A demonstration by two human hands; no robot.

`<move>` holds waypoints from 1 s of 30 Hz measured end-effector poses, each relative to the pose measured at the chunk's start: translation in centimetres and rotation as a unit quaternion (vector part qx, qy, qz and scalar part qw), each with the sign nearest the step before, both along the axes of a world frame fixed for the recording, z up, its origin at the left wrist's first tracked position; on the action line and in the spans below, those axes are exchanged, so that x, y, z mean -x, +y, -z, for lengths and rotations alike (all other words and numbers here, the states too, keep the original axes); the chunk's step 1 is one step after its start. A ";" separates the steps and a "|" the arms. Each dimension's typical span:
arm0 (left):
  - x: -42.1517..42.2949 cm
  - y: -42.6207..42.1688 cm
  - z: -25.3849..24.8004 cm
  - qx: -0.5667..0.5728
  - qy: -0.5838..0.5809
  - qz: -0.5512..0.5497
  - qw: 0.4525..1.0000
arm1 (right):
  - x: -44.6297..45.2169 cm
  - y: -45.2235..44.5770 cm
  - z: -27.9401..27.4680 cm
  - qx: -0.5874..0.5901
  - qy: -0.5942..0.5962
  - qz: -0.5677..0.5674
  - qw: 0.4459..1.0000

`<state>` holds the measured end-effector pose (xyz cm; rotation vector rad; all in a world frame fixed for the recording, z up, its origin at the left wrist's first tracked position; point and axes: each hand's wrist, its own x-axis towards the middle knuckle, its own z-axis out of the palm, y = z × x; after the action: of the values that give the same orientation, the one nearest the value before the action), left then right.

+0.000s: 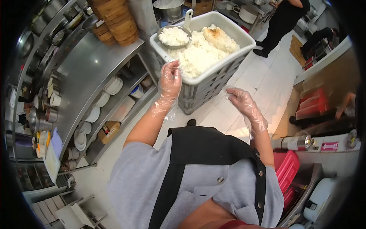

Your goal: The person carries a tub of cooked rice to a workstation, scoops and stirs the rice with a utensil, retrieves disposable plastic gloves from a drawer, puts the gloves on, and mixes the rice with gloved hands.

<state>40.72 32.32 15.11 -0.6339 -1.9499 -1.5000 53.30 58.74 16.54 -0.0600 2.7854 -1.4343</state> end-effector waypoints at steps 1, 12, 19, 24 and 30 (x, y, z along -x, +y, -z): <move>1.5 0.4 0.9 -0.007 0.006 -0.018 1.000 | 1.6 0.3 -1.7 0.027 -0.007 -0.007 1.000; 6.2 3.6 3.6 0.015 -0.108 -0.070 0.992 | 26.9 2.6 -4.9 -0.116 -0.028 -0.120 0.986; 6.4 5.1 3.5 0.024 -0.162 -0.156 0.974 | 44.5 2.8 4.7 -0.167 -0.030 -0.138 0.976; 6.2 6.3 1.8 0.161 -0.188 -0.257 0.934 | 48.4 0.8 3.4 -0.316 -0.159 -0.186 0.917; 6.2 7.7 0.7 0.239 -0.184 -0.320 0.898 | 50.0 4.1 6.5 -0.266 -0.018 -0.369 0.890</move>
<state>34.54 40.06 14.45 0.1452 -2.5096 -0.7612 3.29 62.86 10.00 -0.9412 2.5411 -0.4757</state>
